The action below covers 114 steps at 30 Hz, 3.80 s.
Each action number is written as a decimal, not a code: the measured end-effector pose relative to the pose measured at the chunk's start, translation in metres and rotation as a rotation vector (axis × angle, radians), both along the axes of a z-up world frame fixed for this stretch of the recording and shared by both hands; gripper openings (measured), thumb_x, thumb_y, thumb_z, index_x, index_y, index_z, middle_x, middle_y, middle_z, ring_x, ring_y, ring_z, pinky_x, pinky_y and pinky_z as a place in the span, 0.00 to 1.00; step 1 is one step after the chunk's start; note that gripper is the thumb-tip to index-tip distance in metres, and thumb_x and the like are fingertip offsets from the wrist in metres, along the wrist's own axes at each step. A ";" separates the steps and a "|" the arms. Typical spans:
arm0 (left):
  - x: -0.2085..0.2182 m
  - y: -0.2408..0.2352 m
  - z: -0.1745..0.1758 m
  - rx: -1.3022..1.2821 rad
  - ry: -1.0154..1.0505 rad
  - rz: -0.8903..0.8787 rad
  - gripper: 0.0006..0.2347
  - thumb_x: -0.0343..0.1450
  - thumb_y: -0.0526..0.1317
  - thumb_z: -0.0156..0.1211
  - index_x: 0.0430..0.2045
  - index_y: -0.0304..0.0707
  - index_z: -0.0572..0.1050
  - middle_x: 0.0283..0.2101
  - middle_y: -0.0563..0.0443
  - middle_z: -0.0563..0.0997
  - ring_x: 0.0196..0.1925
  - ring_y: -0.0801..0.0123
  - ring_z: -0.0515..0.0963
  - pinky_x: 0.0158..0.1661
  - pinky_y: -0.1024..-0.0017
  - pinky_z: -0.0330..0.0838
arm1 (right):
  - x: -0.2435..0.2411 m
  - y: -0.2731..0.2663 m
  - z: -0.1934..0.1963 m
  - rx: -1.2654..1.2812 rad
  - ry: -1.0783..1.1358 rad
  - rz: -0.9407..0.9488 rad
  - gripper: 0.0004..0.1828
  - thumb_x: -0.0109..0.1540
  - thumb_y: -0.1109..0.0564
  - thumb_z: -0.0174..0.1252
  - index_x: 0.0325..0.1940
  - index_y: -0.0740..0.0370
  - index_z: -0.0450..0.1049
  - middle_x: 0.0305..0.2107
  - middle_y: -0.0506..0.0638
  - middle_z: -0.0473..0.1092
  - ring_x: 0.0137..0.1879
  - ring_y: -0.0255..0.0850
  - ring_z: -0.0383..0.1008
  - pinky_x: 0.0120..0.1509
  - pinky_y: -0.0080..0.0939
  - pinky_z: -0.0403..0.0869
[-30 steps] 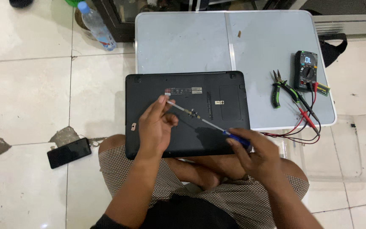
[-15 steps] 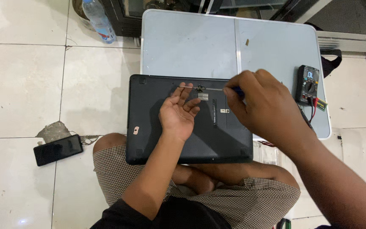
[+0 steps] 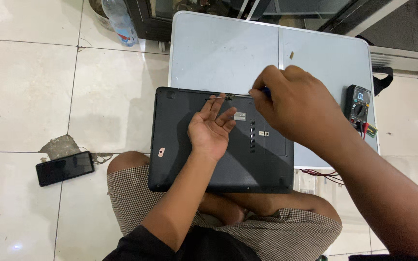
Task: The person installs a RAM module into the memory slot of a laptop, closes the access panel, and secures it with screws using a screwdriver. Tools and a multimeter are visible on the table.
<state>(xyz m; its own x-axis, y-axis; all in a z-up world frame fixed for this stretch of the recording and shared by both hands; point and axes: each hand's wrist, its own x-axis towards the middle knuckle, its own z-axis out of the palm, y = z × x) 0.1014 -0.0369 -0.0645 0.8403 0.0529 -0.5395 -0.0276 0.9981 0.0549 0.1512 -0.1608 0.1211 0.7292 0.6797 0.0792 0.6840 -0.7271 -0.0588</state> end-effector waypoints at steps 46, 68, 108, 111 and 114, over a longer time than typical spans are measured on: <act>-0.158 0.093 0.007 1.318 0.260 -0.373 0.25 0.71 0.51 0.41 0.62 0.41 0.64 0.59 0.48 0.75 0.60 0.66 0.75 0.56 0.72 0.71 | 0.033 0.076 0.036 -0.410 -0.098 0.143 0.22 0.69 0.36 0.42 0.46 0.54 0.69 0.27 0.60 0.76 0.34 0.64 0.76 0.33 0.60 0.68; -0.158 0.091 -0.017 1.248 0.182 -0.234 0.21 0.73 0.48 0.42 0.57 0.37 0.69 0.58 0.47 0.76 0.59 0.68 0.74 0.58 0.73 0.69 | 0.038 0.074 0.013 -0.496 -0.363 0.114 0.32 0.72 0.28 0.41 0.37 0.54 0.76 0.25 0.52 0.77 0.32 0.55 0.78 0.28 0.46 0.66; -0.160 0.093 -0.019 1.219 0.053 -0.241 0.23 0.72 0.49 0.43 0.56 0.32 0.69 0.55 0.45 0.77 0.55 0.65 0.76 0.55 0.72 0.71 | 0.038 0.072 0.012 -0.476 -0.249 0.058 0.33 0.72 0.28 0.40 0.37 0.54 0.77 0.28 0.55 0.77 0.34 0.58 0.79 0.37 0.52 0.68; -0.154 0.096 -0.037 1.345 0.097 -0.213 0.22 0.73 0.51 0.43 0.54 0.36 0.72 0.49 0.48 0.79 0.49 0.70 0.77 0.49 0.73 0.72 | 0.040 0.067 0.013 -0.394 -0.278 0.073 0.29 0.61 0.35 0.49 0.55 0.58 0.67 0.31 0.60 0.78 0.36 0.64 0.79 0.34 0.61 0.72; -0.158 0.092 -0.022 1.285 0.252 -0.302 0.24 0.71 0.50 0.42 0.58 0.36 0.69 0.55 0.45 0.78 0.56 0.62 0.78 0.53 0.68 0.72 | 0.040 0.066 0.005 -0.283 -0.269 0.082 0.23 0.58 0.41 0.49 0.46 0.62 0.65 0.28 0.58 0.76 0.31 0.66 0.77 0.26 0.61 0.69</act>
